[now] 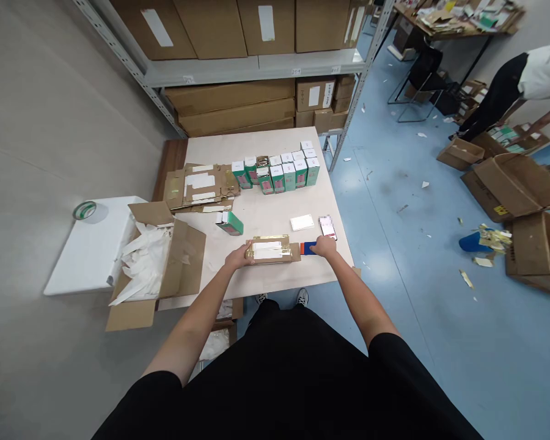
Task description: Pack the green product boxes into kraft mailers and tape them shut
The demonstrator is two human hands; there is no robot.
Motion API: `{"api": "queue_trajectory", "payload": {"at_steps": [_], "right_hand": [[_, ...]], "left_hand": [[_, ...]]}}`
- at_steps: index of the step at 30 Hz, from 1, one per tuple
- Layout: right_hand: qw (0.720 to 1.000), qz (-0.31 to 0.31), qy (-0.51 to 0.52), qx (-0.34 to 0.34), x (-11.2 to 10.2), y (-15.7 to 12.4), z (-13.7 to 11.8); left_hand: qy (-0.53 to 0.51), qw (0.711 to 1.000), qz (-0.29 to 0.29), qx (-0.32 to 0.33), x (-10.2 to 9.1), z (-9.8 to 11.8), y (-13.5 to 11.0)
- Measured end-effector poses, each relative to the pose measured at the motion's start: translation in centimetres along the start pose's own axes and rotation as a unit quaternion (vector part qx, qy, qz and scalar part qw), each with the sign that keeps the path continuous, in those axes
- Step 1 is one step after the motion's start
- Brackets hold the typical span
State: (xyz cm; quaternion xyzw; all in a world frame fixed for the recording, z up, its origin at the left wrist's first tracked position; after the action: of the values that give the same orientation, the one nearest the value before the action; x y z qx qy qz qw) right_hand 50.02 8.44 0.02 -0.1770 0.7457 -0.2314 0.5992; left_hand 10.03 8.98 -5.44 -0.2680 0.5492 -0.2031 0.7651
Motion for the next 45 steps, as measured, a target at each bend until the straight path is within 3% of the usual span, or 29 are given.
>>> {"api": "queue_trajectory", "payload": {"at_steps": [5,8,14,17,20,22,25,28,31,35,40,45], "right_hand": [[0.999,0.019,0.009,-0.028,3.2,1.1,-5.6],[0.999,0.041,0.028,-0.021,5.6,0.6,-6.6],[0.971,0.149,0.169,0.083,9.0,-2.6,0.1],[0.969,0.099,0.199,0.107,11.7,-3.1,2.5],[0.967,0.038,0.217,0.129,13.5,-3.0,3.1],[0.962,0.063,0.223,0.142,12.5,-2.7,2.6],[0.958,0.113,0.253,0.074,9.6,-1.4,-1.2],[0.952,0.033,0.305,-0.004,8.8,0.4,-6.9],[0.958,-0.001,0.288,0.004,8.6,1.8,-10.3],[0.964,0.012,0.260,0.056,9.2,3.2,-10.7],[0.969,0.018,0.242,0.038,10.1,4.5,-10.3],[0.968,0.018,0.251,0.012,10.0,4.6,-9.8]], "left_hand": [[0.051,0.998,-0.010,-0.030,0.0,0.5,-0.1],[0.060,0.997,-0.013,-0.039,0.0,0.7,-0.2],[0.052,0.998,-0.012,-0.045,-0.1,0.9,-0.1],[0.050,0.998,-0.011,-0.045,-0.1,1.0,-0.1],[0.052,0.997,-0.016,-0.050,0.0,0.9,0.0],[0.046,0.997,-0.019,-0.053,0.1,0.7,0.0],[0.023,0.998,-0.023,-0.045,0.2,0.7,0.1],[0.005,0.999,-0.027,-0.043,0.3,0.5,0.1],[-0.007,0.999,-0.032,-0.042,0.4,0.6,-0.2],[-0.031,0.998,0.008,-0.051,0.6,2.0,-0.7],[-0.041,0.981,0.101,-0.160,1.1,2.4,-1.1],[-0.072,0.981,0.092,-0.158,1.3,1.5,-0.3]]}}
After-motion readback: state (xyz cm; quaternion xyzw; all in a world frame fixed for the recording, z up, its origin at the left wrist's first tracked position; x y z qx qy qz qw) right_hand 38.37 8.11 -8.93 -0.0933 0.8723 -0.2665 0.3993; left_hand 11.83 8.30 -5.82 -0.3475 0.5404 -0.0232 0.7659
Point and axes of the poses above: each hand's wrist, its own y-axis towards the middle knuckle, its own x-axis out of the palm, z = x × y, the point moved 10 cm from there along y, towards the middle knuckle, and after that the axes turned 6 degrees about -x, right-handed, at the moved point
